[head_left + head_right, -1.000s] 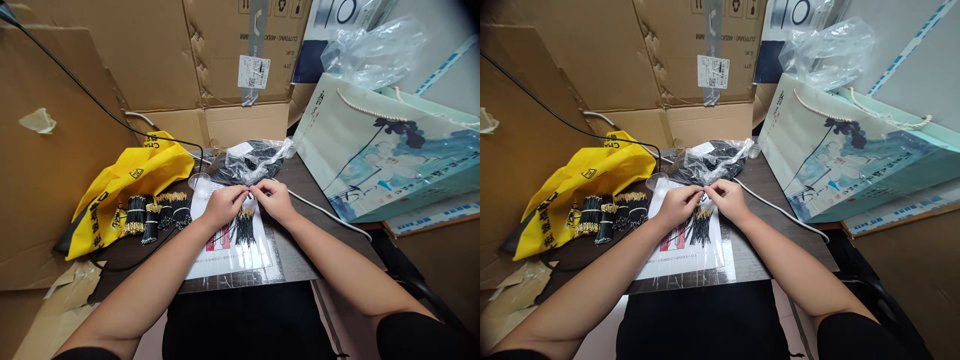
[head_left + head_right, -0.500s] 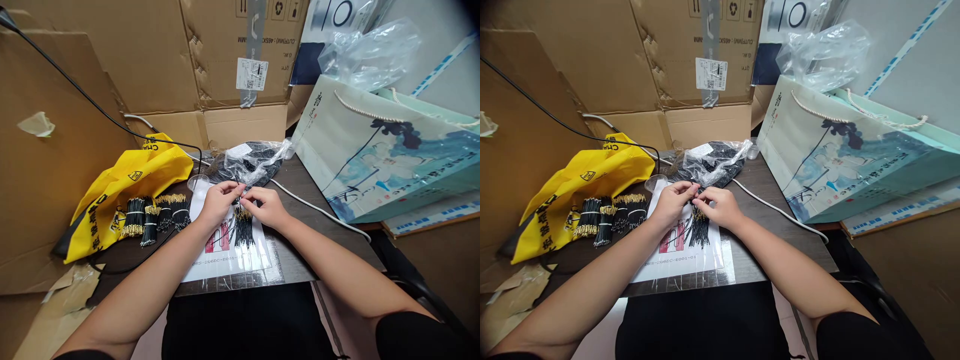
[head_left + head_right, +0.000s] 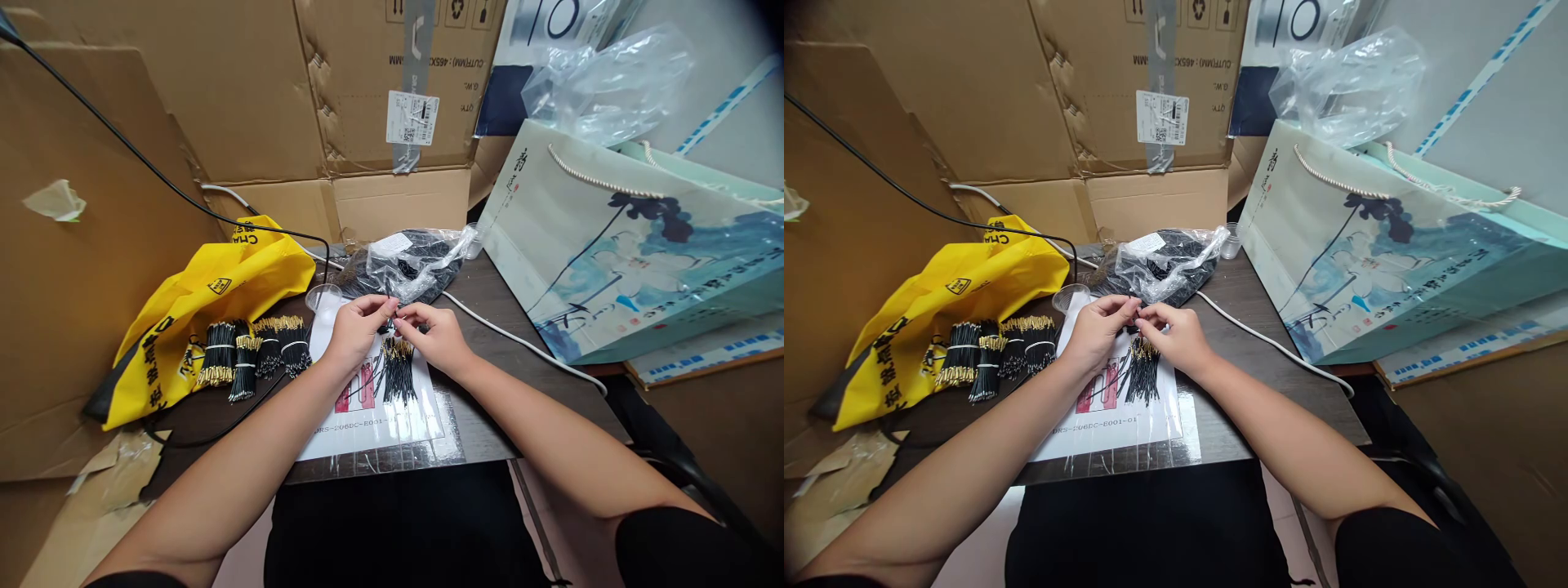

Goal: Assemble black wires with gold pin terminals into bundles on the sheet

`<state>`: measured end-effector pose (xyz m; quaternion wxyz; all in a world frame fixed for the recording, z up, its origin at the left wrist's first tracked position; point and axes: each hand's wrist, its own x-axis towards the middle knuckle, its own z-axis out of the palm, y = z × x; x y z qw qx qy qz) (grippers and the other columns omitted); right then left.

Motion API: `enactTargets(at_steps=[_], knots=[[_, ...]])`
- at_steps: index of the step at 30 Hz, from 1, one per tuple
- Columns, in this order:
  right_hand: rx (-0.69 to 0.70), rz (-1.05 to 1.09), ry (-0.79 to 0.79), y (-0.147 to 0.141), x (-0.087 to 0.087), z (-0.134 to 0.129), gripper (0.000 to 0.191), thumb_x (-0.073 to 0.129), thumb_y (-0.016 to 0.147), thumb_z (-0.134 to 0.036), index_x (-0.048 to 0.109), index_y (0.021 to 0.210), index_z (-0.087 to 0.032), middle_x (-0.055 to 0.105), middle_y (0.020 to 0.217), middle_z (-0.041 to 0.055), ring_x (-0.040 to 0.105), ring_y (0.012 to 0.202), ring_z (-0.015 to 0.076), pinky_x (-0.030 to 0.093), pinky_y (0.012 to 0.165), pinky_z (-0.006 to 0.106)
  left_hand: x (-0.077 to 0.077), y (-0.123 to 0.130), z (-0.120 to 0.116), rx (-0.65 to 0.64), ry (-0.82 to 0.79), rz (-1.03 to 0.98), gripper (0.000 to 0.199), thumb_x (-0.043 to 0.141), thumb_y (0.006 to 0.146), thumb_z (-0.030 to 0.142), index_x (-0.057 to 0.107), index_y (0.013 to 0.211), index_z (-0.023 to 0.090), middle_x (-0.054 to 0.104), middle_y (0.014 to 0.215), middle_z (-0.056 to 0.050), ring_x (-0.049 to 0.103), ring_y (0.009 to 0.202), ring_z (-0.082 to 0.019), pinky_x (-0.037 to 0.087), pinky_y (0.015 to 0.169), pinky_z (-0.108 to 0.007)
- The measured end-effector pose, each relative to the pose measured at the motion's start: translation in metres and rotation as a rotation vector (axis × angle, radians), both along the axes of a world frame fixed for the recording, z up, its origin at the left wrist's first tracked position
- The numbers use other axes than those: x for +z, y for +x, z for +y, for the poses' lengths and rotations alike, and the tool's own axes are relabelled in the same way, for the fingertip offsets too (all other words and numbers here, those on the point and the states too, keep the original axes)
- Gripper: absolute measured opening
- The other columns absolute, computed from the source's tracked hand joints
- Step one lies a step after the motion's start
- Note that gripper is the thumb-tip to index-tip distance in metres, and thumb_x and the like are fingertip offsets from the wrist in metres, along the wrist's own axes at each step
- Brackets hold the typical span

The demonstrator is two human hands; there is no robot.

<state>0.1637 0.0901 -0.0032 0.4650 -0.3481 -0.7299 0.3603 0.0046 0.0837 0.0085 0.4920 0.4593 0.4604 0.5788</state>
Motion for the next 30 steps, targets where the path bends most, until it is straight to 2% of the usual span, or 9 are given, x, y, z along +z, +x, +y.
enactTargets(at_steps=[13,21,26,30], knots=[[0.044,-0.024,-0.025,0.0018,0.0015,-0.0015,0.016,0.061,0.089,-0.034,0.067,0.089,-0.019,0.07,0.072,0.0014,0.065,0.065,0.0143,0.051,0.064,0.027,0.0051,0.0015,-0.0028,0.034,0.036,0.027,0.031,0.083,0.065,0.043,0.07,0.07,0.016,0.067,0.072,0.0,0.056,0.066,-0.01,0.046,0.066,-0.023],[0.048,-0.017,-0.009,-0.001,0.0086,-0.0059,0.013,0.06,0.088,-0.028,0.064,0.079,-0.019,0.069,0.069,0.0003,0.064,0.062,0.0132,0.049,0.063,0.026,0.0019,0.0026,-0.0039,0.059,0.083,0.075,0.026,0.081,0.069,0.039,0.067,0.068,0.016,0.061,0.068,0.002,0.052,0.064,-0.008,0.042,0.064,-0.021],[0.046,-0.026,-0.031,-0.0019,0.0079,-0.0074,0.014,0.058,0.089,-0.029,0.062,0.078,-0.02,0.07,0.071,0.0003,0.065,0.064,0.0135,0.049,0.065,0.025,0.0015,0.0038,-0.0046,0.076,0.083,0.083,0.028,0.08,0.069,0.039,0.064,0.067,0.016,0.06,0.068,0.003,0.052,0.065,-0.009,0.042,0.065,-0.022],[0.011,-0.113,0.002,-0.0006,0.0081,-0.0076,0.015,0.057,0.089,-0.029,0.061,0.078,-0.02,0.067,0.069,-0.0007,0.06,0.061,0.0119,0.046,0.063,0.024,0.0004,0.004,-0.0037,0.076,0.07,0.064,0.03,0.082,0.067,0.039,0.064,0.066,0.016,0.061,0.068,0.003,0.052,0.065,-0.008,0.042,0.065,-0.022]])
